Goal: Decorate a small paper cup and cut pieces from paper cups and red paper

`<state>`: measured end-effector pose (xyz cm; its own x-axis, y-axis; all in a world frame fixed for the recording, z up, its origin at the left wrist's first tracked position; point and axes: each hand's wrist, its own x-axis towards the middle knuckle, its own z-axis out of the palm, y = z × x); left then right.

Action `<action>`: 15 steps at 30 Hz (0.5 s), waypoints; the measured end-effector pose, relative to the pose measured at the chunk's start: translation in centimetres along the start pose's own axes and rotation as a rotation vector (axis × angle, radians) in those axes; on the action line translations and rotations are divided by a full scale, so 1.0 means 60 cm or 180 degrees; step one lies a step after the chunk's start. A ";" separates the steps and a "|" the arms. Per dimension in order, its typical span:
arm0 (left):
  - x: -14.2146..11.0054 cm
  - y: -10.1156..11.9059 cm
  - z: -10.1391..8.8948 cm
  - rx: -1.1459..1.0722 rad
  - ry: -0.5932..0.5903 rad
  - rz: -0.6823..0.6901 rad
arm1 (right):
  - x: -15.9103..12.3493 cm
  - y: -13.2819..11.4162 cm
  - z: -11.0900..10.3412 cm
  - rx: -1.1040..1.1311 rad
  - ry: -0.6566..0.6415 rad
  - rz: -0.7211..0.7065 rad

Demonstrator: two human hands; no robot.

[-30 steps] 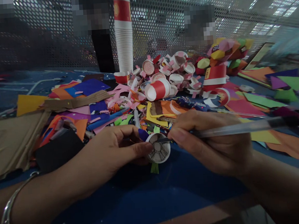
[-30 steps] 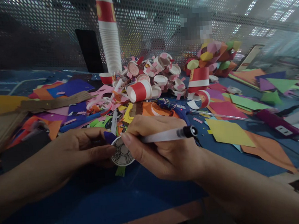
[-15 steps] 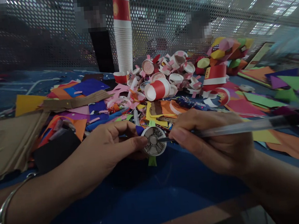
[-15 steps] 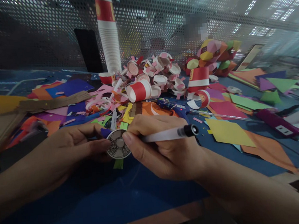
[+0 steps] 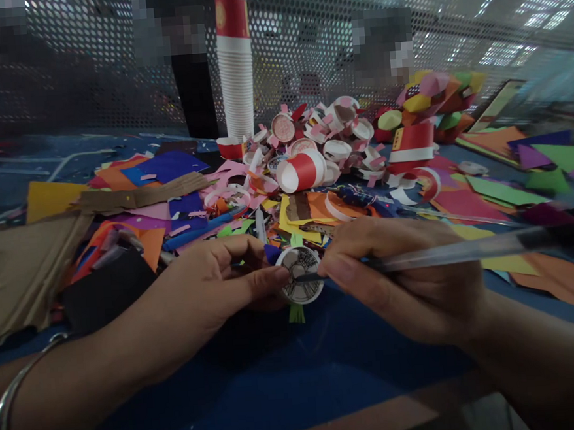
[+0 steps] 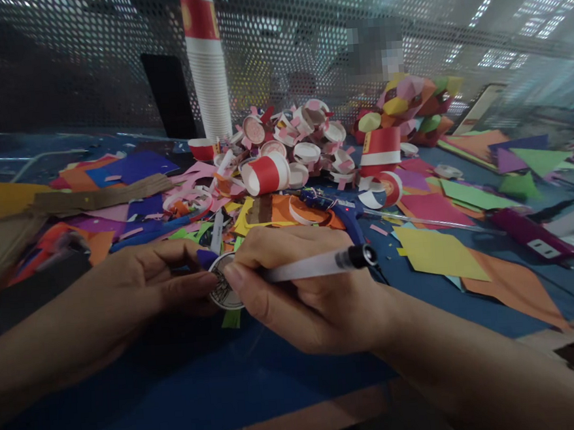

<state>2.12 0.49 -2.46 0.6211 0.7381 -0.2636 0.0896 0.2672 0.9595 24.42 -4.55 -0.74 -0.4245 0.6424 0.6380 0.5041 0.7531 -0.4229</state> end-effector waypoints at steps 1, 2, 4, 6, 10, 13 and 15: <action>0.000 -0.001 -0.001 0.0026 -0.0036 -0.0025 | 0.000 0.000 0.000 0.0018 -0.0001 0.0009; 0.000 -0.003 -0.001 0.0056 -0.0065 -0.0041 | 0.000 0.000 0.000 0.0022 0.0001 0.0024; 0.001 -0.004 -0.002 0.0099 -0.0099 -0.0060 | 0.000 0.001 0.000 -0.0010 0.0012 0.0036; 0.002 -0.004 -0.001 0.0112 -0.0139 -0.0042 | 0.000 0.001 -0.001 -0.0067 0.0029 0.0052; 0.002 -0.003 0.000 0.0131 -0.0121 -0.0043 | -0.001 0.001 -0.002 -0.0146 0.0077 0.0087; 0.000 -0.002 0.000 0.0125 -0.0022 -0.0014 | -0.002 0.000 -0.003 -0.0242 0.0090 0.0102; -0.001 -0.001 0.000 0.0096 0.0019 0.0028 | -0.002 0.000 -0.004 -0.0282 0.0110 0.0096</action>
<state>2.09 0.41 -2.49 0.6172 0.7441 -0.2557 0.1077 0.2420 0.9643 24.66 -4.65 -0.66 -0.3827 0.6581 0.6484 0.5814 0.7170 -0.3846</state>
